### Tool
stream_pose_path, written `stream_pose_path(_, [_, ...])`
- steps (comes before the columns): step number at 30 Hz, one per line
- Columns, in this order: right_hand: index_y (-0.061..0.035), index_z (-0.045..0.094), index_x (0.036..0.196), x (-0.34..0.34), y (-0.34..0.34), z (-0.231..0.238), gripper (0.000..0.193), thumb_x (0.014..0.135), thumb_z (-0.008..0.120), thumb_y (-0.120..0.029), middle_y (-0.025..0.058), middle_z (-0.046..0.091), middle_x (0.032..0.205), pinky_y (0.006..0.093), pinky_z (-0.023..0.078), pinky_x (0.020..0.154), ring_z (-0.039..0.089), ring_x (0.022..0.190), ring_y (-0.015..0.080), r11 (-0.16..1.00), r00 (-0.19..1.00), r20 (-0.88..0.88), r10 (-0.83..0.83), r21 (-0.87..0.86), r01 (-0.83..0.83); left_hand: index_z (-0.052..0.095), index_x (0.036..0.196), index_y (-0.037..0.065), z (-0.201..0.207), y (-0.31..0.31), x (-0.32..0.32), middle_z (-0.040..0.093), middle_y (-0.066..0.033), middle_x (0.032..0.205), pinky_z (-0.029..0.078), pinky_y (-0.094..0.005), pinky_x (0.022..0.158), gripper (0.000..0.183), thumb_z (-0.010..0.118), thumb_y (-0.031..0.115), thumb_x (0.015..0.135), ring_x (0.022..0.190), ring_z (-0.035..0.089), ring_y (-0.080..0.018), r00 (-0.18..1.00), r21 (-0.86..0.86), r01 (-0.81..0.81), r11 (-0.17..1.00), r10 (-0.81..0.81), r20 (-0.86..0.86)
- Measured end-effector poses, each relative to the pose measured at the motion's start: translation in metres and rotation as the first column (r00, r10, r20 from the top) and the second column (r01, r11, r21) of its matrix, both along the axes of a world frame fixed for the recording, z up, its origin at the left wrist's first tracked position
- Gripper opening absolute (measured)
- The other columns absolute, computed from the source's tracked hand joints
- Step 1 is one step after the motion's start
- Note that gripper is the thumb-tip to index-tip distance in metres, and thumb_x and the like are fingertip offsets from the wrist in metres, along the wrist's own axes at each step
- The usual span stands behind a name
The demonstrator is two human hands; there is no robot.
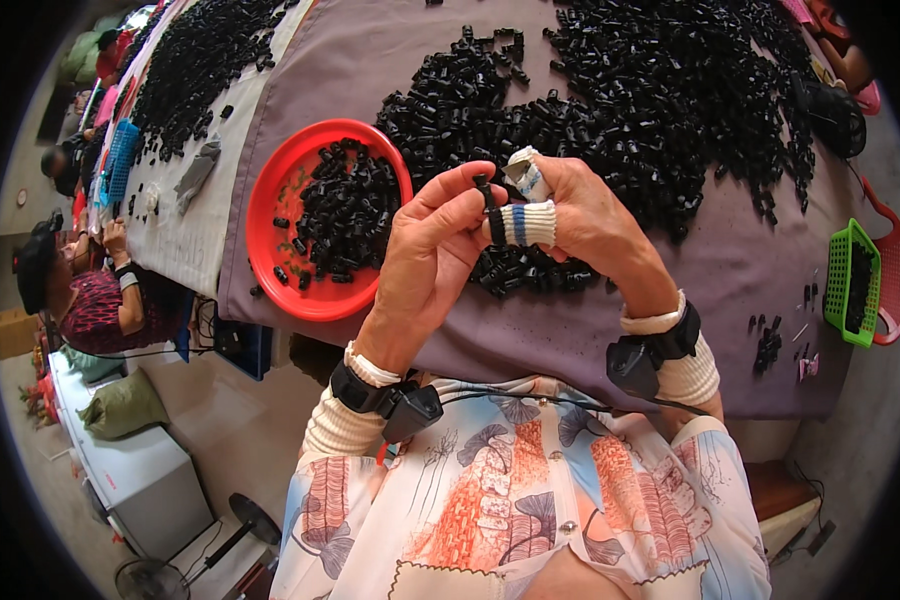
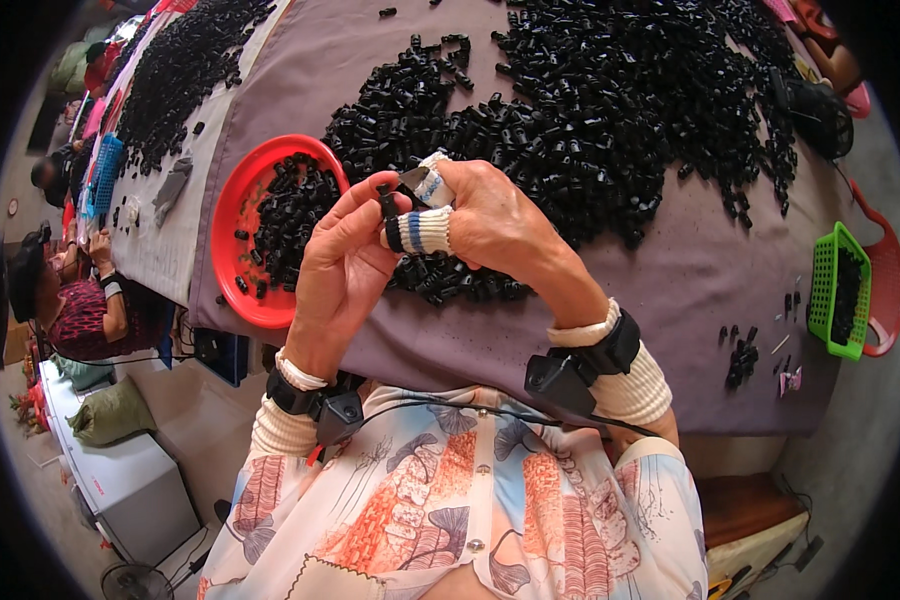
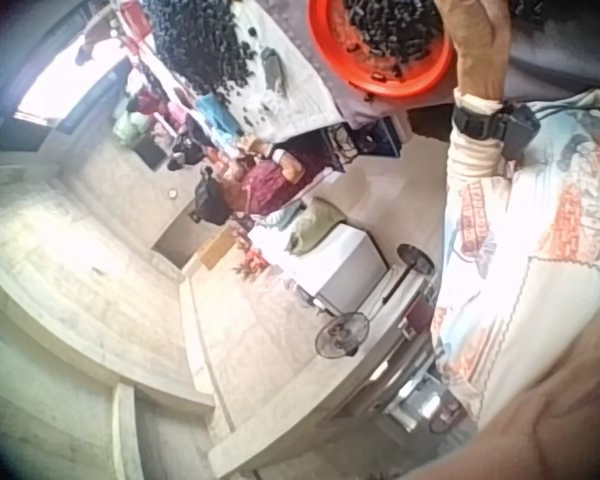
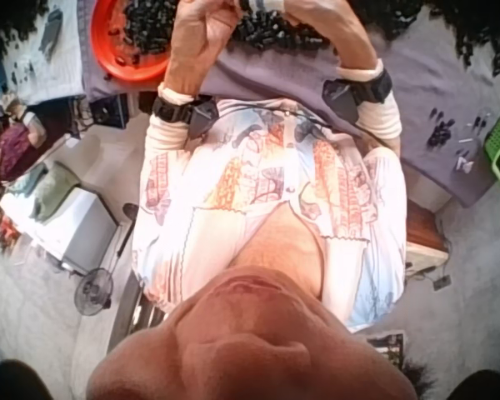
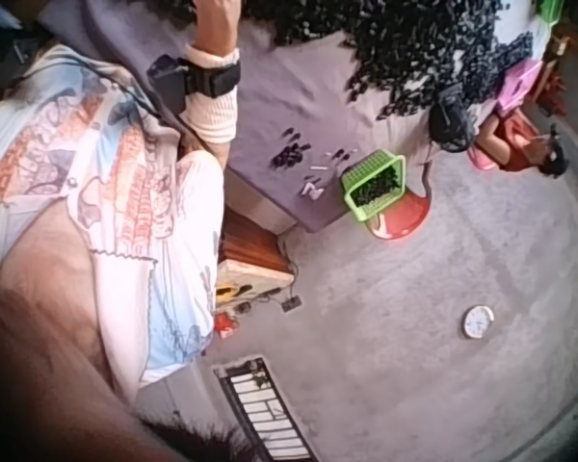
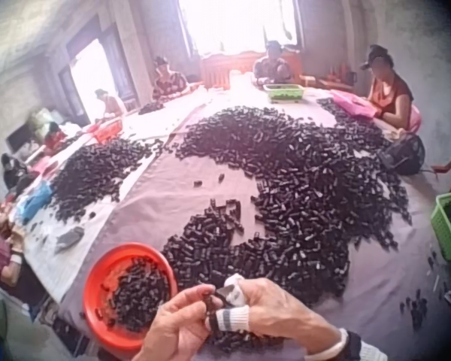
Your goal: Sorting and inspecting small black plastic components on a table.
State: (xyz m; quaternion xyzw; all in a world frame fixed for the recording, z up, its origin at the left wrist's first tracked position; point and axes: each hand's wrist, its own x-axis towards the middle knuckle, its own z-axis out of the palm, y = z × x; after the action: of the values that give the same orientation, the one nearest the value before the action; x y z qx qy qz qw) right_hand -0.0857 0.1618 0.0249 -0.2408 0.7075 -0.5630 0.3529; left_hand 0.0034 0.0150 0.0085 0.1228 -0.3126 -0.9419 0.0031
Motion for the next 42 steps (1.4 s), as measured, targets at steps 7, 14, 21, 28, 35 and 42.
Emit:
stream_pose_path(7, [-0.0025,0.054,0.074,0.002,-0.001,-0.002,0.031,0.071,0.07,-0.03,0.0,0.049,0.055,0.0227,0.037,0.038,0.046,0.043,0.0073,0.999,1.0,-0.009,0.004,-0.039,-0.004,0.053,0.114,-0.003,0.002,0.003,-0.005,0.061,-0.0082,0.089,0.049,-0.0279,0.079,0.027,0.054,0.005,0.088,0.086,0.06,-0.013,0.999,-0.085,0.003,0.996,0.0,0.035])
stream_pose_path(14, [-0.0025,0.056,0.076,0.0,0.001,-0.005,0.034,0.071,0.07,-0.032,0.0009,0.05,0.055,0.0224,0.036,0.038,0.046,0.042,0.0082,1.0,0.999,0.038,-0.011,0.009,0.01,0.053,0.114,-0.004,-0.006,-0.002,-0.001,0.062,-0.0112,0.095,0.05,-0.0293,0.08,0.026,0.051,0.008,0.091,0.087,0.061,-0.0145,0.999,-0.061,0.027,0.998,-0.025,0.03])
stream_pose_path(21, [-0.0017,0.053,0.074,-0.002,-0.001,-0.005,0.04,0.068,0.071,-0.038,0.0024,0.049,0.055,0.0248,0.037,0.038,0.047,0.042,0.0102,0.994,0.998,-0.027,0.065,0.095,-0.062,0.053,0.113,-0.003,-0.006,-0.003,0.0,0.062,-0.011,0.097,0.049,-0.0295,0.081,0.025,0.051,0.008,0.09,0.088,0.061,-0.0142,0.999,-0.007,0.046,0.999,-0.046,0.008])
stream_pose_path(28, [0.0004,0.052,0.074,-0.005,-0.002,-0.006,0.038,0.067,0.069,-0.033,0.0061,0.05,0.054,0.0291,0.04,0.041,0.049,0.043,0.0143,0.987,0.989,-0.101,0.104,0.131,-0.091,0.054,0.112,-0.004,-0.002,-0.004,0.0,0.062,-0.0101,0.098,0.049,-0.0298,0.082,0.025,0.051,0.008,0.09,0.088,0.06,-0.0139,0.997,-0.005,0.08,0.997,-0.08,-0.006])
stream_pose_path(35, [0.0018,0.052,0.072,-0.006,-0.002,-0.007,0.035,0.069,0.066,-0.03,0.0115,0.053,0.056,0.0335,0.042,0.05,0.052,0.05,0.0226,0.988,0.973,-0.186,0.136,0.093,-0.121,0.055,0.111,-0.004,-0.003,-0.004,-0.002,0.062,-0.0102,0.098,0.05,-0.0293,0.079,0.024,0.051,0.006,0.089,0.088,0.06,-0.0141,0.997,-0.018,0.07,0.997,-0.07,0.034])
stream_pose_path(42, [0.0009,0.054,0.072,-0.003,-0.001,-0.006,0.034,0.07,0.068,-0.03,0.0073,0.05,0.055,0.0308,0.039,0.045,0.048,0.049,0.016,0.992,0.975,-0.187,0.122,0.038,-0.116,0.055,0.111,-0.004,-0.002,-0.004,-0.002,0.063,-0.0104,0.097,0.05,-0.0288,0.079,0.024,0.052,0.006,0.089,0.088,0.061,-0.0146,0.998,-0.047,0.064,0.997,-0.063,0.021])
